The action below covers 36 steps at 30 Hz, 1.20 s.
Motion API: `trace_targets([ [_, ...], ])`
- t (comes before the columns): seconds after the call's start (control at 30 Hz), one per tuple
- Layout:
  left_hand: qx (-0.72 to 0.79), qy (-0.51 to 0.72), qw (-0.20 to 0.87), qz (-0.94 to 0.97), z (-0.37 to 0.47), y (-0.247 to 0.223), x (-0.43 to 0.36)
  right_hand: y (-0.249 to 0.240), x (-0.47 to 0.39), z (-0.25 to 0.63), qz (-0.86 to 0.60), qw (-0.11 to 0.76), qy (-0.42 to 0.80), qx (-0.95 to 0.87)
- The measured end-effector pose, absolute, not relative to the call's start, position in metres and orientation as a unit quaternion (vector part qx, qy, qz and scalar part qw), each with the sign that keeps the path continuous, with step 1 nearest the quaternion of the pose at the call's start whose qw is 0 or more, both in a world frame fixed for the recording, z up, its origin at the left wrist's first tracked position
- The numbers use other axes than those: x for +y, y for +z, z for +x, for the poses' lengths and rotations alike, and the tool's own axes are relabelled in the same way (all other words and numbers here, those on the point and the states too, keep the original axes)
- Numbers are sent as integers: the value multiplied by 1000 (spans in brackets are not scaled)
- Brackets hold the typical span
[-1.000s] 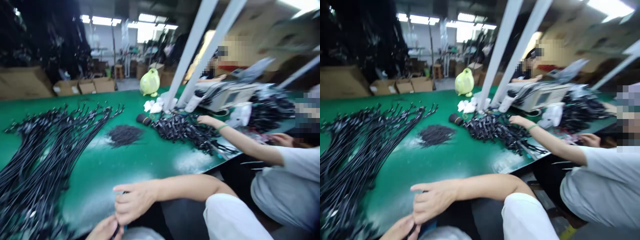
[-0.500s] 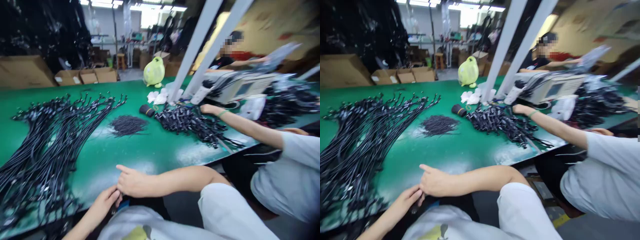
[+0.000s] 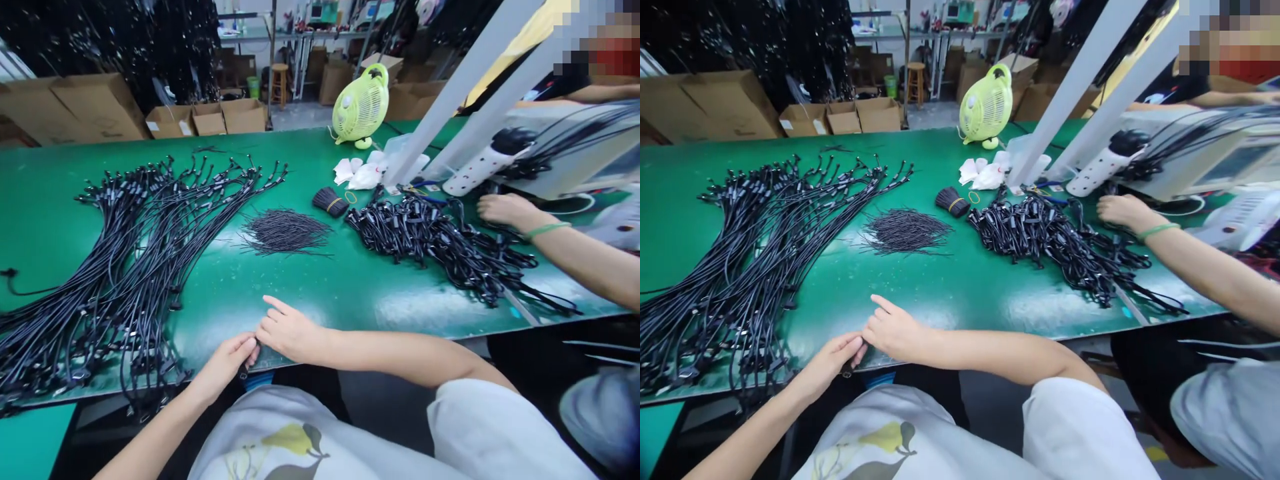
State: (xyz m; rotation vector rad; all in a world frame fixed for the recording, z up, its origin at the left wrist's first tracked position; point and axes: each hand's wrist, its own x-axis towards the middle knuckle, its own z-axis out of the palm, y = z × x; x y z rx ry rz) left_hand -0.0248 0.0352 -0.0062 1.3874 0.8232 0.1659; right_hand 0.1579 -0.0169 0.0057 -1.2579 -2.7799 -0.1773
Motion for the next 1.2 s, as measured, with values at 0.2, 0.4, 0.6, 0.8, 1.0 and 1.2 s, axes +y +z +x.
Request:
trace_targets([
  [0.2,442,135,704,540,-34,-18,37,8,33,240,-578,221,19,-786],
  [0.4,454,164,706,517,-35,-23,25,6,105,342,-827,169,12,-537],
  [0.6,461,220,725,461,-40,-20,23,-9,105,338,-855,194,-3,-481],
  [0.8,410,248,776,409,-27,-4,21,-5,40,286,-833,289,26,-472],
  [1.0,348,272,786,432,-4,1,19,-23,-38,156,-612,456,356,-539],
  [1.2,399,266,596,644,-15,-15,20,-11,-44,135,-568,280,-18,-774],
])
